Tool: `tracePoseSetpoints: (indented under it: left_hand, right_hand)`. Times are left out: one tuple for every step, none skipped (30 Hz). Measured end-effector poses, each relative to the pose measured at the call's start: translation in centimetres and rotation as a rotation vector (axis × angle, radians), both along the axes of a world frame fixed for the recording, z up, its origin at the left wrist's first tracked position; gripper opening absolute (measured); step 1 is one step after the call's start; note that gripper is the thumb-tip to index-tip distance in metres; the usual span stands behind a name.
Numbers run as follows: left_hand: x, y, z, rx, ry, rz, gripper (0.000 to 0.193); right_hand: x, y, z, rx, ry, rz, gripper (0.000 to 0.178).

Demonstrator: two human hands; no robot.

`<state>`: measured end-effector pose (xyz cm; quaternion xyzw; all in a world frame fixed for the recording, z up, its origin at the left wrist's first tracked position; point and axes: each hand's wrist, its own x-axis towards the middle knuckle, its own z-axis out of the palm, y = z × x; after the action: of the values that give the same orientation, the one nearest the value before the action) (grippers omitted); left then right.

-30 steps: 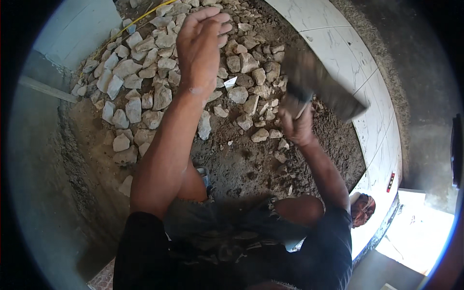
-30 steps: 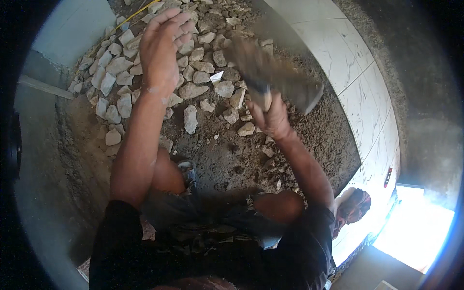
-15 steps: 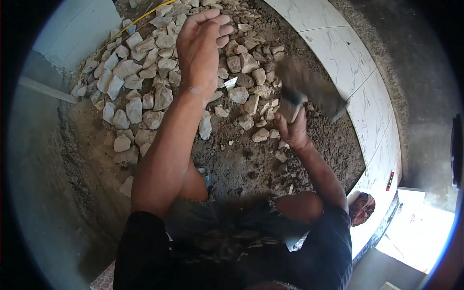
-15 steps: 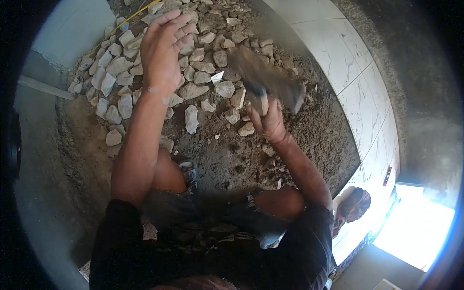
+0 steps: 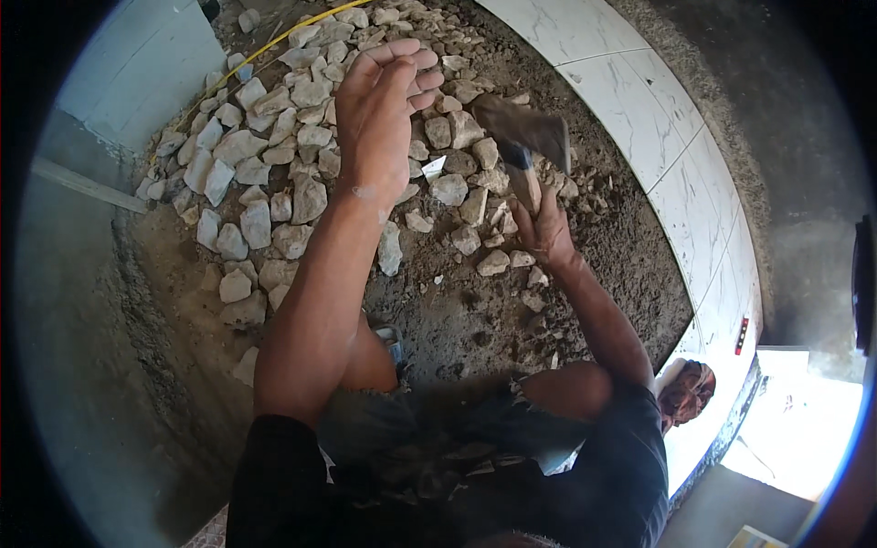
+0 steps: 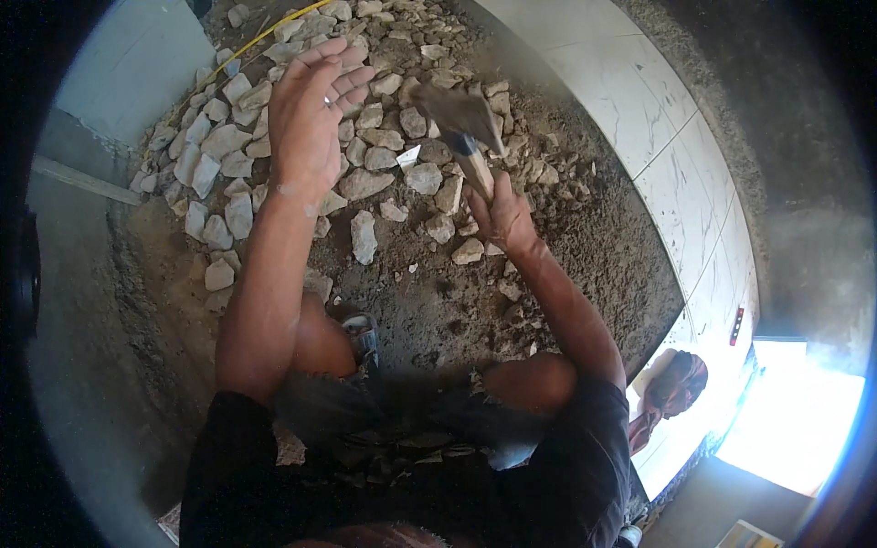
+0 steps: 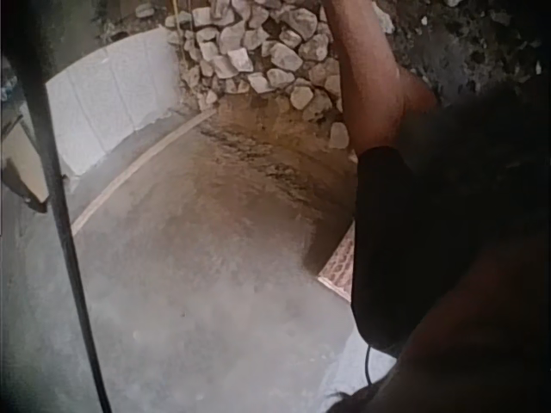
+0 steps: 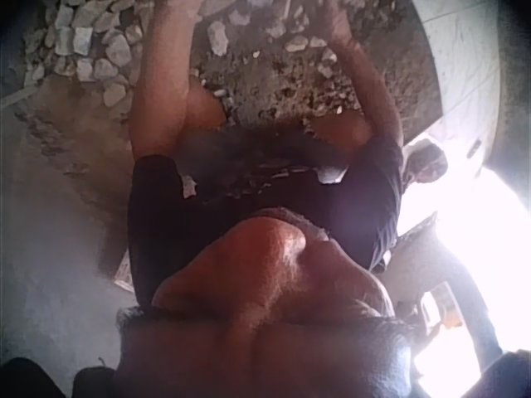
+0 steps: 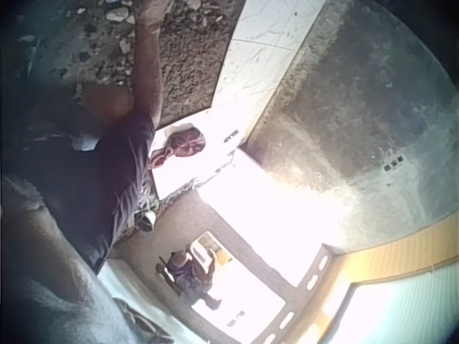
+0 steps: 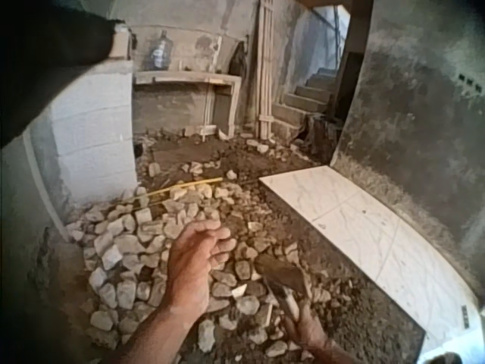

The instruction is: The person uses the back of a hatchet to tap down large stones into a mortar bed and arranges them by hand to fit the stones together.

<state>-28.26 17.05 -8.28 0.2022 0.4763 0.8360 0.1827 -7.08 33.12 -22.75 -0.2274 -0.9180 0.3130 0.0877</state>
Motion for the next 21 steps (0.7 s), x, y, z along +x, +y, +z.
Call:
tracePoseSetpoints:
  left_hand:
    - [0.2, 0.0, 0.2, 0.005, 0.002, -0.013, 0.022]
    - [0.3, 0.0, 0.4, 0.011, 0.007, -0.013, 0.022]
    - [0.5, 0.2, 0.7, 0.005, 0.016, -0.02, 0.022]
    - [0.7, -0.1, 0.7, -0.008, 0.023, -0.028, 0.023]
    - [0.7, 0.1, 0.4, -0.028, 0.025, -0.013, 0.024]
    - [0.5, 0.1, 0.5, -0.008, 0.042, -0.021, 0.024]
    - [0.7, -0.2, 0.2, -0.016, 0.038, -0.027, 0.024]
    - [0.7, -0.2, 0.1, -0.023, 0.033, -0.034, 0.024]
    - [0.6, -0.7, 0.4, -0.041, 0.052, -0.004, 0.023]
    - [0.3, -0.9, 0.2, -0.041, 0.065, -0.003, 0.023]
    - [0.2, -0.4, 0.1, -0.032, 0.036, -0.017, 0.023]
    - [0.2, -0.5, -0.3, -0.047, -0.008, -0.029, 0.023]
    - [0.3, -0.5, -0.3, -0.053, -0.01, -0.034, 0.023]
    - [0.2, -0.8, -0.3, -0.07, -0.005, -0.025, 0.023]
    - [0.1, -0.7, -0.2, -0.08, 0.001, -0.015, 0.023]
    - [0.1, -0.8, -0.2, -0.086, 0.006, -0.009, 0.023]
    - [0.1, -1.1, -0.1, -0.093, 0.025, -0.016, 0.022]
    - [1.2, 0.8, 0.8, -0.045, 0.035, -0.072, 0.022]
    - [2.7, 3.6, 2.1, 0.035, 0.022, -0.135, 0.022]
    - [1.3, 1.7, 0.5, -0.02, -0.003, -0.085, 0.022]
    - [0.7, 0.6, -0.1, -0.065, -0.011, -0.054, 0.023]
  right_hand:
    - [0.2, 0.2, -1.3, 0.06, 0.1, -0.031, 0.044]
    - [0.7, 1.0, -3.0, 0.066, 0.106, -0.031, 0.044]
    - [2.2, 2.5, -5.3, 0.112, -0.219, 0.103, 0.051]
    - [3.3, 2.9, -7.1, 0.15, -0.365, 0.142, 0.055]
    - [4.6, 3.4, -8.8, 0.193, -0.516, 0.189, 0.059]
    - [5.9, 3.9, -10.4, 0.237, -0.663, 0.247, 0.064]
    - [5.8, 3.3, -9.5, 0.234, -0.331, 0.287, 0.053]
    - [5.5, 2.7, -8.7, 0.14, -0.214, 0.22, 0.043]
    - [4.4, 1.8, -6.6, 0.059, -0.093, 0.174, 0.035]
    - [3.2, 0.8, -4.4, -0.019, 0.025, 0.139, 0.03]
    - [2.4, 2.0, -3.8, -0.194, -0.011, -0.061, 0.026]
    - [1.4, 1.7, -2.8, -0.076, 0.017, -0.111, 0.023]
    - [0.3, 1.4, -1.4, 0.046, 0.042, -0.169, 0.022]
    - [-0.2, 0.7, -1.6, 0.037, 0.039, -0.171, 0.022]
    - [-0.5, 0.5, -1.6, -0.021, 0.132, -0.196, 0.023]
    - [-0.9, 0.4, -1.7, -0.084, 0.23, -0.216, 0.025]
    - [-0.8, 0.2, -4.2, -0.009, 0.397, -0.14, 0.026]
    - [3.3, 5.1, -10.5, 0.164, 0.169, -0.029, 0.028]
    - [9.2, 11.4, -15.0, 0.357, -0.054, 0.075, 0.032]
    - [7.2, 7.8, -16.5, 0.574, -0.118, 0.244, 0.03]
    - [6.1, 4.7, -16.6, 0.812, -0.128, 0.38, 0.029]
